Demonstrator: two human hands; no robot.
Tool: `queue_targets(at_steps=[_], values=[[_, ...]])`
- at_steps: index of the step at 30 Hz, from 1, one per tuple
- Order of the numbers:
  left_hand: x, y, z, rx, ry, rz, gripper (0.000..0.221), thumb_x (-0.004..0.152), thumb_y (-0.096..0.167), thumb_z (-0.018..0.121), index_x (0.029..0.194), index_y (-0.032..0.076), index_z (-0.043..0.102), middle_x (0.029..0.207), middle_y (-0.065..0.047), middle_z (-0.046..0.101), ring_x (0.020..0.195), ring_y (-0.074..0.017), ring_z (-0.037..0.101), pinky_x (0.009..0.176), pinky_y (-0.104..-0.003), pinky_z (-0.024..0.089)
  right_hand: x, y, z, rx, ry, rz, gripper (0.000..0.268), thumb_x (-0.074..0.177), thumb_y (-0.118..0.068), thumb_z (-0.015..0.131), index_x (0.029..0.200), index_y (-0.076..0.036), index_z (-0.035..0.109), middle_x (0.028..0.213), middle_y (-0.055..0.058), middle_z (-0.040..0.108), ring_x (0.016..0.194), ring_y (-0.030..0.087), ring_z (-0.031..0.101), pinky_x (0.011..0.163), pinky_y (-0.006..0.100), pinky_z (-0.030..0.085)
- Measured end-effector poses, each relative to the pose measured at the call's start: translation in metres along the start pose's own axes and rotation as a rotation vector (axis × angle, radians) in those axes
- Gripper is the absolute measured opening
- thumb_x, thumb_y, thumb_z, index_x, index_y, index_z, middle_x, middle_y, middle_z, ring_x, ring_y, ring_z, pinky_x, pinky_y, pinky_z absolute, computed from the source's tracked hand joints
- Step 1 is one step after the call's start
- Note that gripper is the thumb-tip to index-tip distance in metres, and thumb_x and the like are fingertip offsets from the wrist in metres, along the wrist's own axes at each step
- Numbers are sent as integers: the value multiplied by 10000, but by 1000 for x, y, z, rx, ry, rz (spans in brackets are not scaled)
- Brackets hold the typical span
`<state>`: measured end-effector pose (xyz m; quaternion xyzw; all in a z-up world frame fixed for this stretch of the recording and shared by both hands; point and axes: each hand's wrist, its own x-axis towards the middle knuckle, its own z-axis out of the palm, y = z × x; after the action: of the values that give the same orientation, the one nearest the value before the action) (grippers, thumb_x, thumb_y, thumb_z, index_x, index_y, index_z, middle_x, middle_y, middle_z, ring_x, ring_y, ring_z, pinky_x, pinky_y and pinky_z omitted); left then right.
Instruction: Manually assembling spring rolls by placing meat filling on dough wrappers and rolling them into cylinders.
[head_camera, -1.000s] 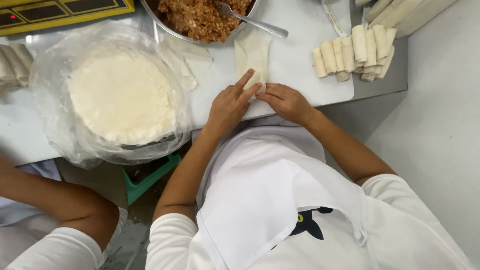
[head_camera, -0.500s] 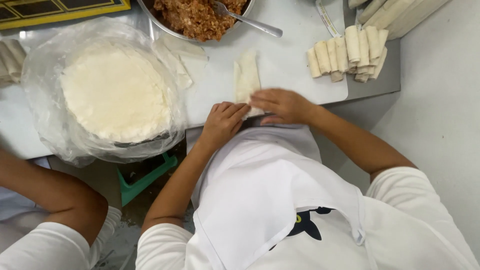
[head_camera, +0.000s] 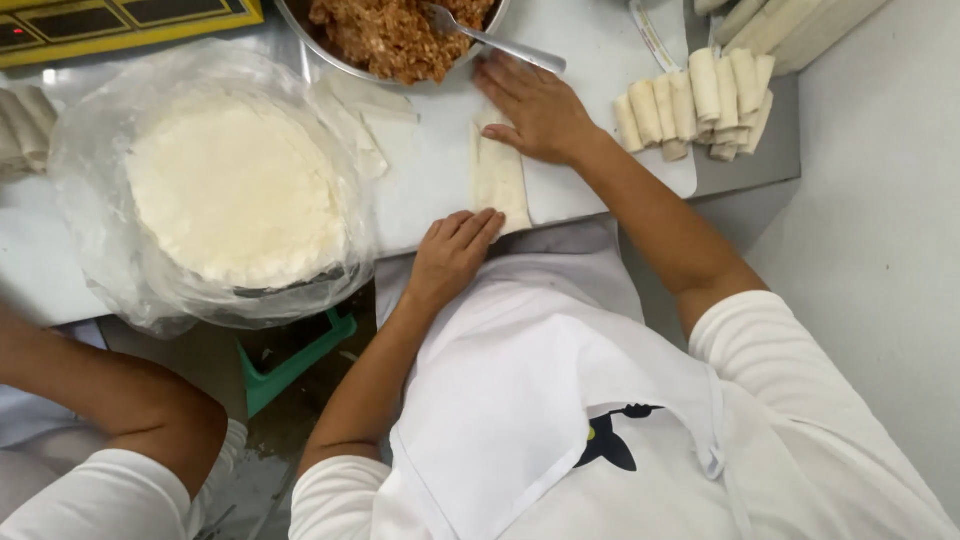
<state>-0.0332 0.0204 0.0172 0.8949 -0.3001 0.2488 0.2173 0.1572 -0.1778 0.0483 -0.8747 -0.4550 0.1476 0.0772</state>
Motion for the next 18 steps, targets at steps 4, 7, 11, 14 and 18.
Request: queue_targets(at_steps=[4,7,11,14,18], values=[[10,1,2,80,-92,-54,372,981,164,605,1352,131,621,1174,-10,651,926,-224,602,696,-365,467,-4,-26,9,-46,-57,60,816,1061,-602,321,1639,-50,155,1712,164,141,1573,347,95,1256,563,103],[6,9,7,103,-90,-57,295,987,243,651,1267,153,657,1138,-1,610,864,-210,586,651,-358,446,0,-15,11,30,15,54,741,1081,-594,282,1628,-93,271,1689,148,255,1564,337,180,1235,598,47],[3,2,7,83,-2,-10,268,1019,120,628,1279,129,693,1369,-20,629,899,-205,611,668,-335,469,21,44,-11,43,138,606,694,1114,-456,412,1627,-29,221,1693,181,218,1552,354,113,1235,564,97],[-8,2,17,58,-62,-33,333,1030,60,583,1351,122,647,1408,-40,615,954,-244,600,669,-357,477,-7,26,-23,223,33,581,850,1054,-643,250,1655,-59,106,1725,121,58,1579,293,-13,1280,468,18],[-13,-3,18,73,-95,-37,404,1010,36,560,1398,136,612,1455,-22,588,1007,-245,603,706,-365,499,-32,-25,-15,19,-75,-31,928,991,-731,69,1641,-68,91,1722,148,93,1587,331,58,1276,529,63]])
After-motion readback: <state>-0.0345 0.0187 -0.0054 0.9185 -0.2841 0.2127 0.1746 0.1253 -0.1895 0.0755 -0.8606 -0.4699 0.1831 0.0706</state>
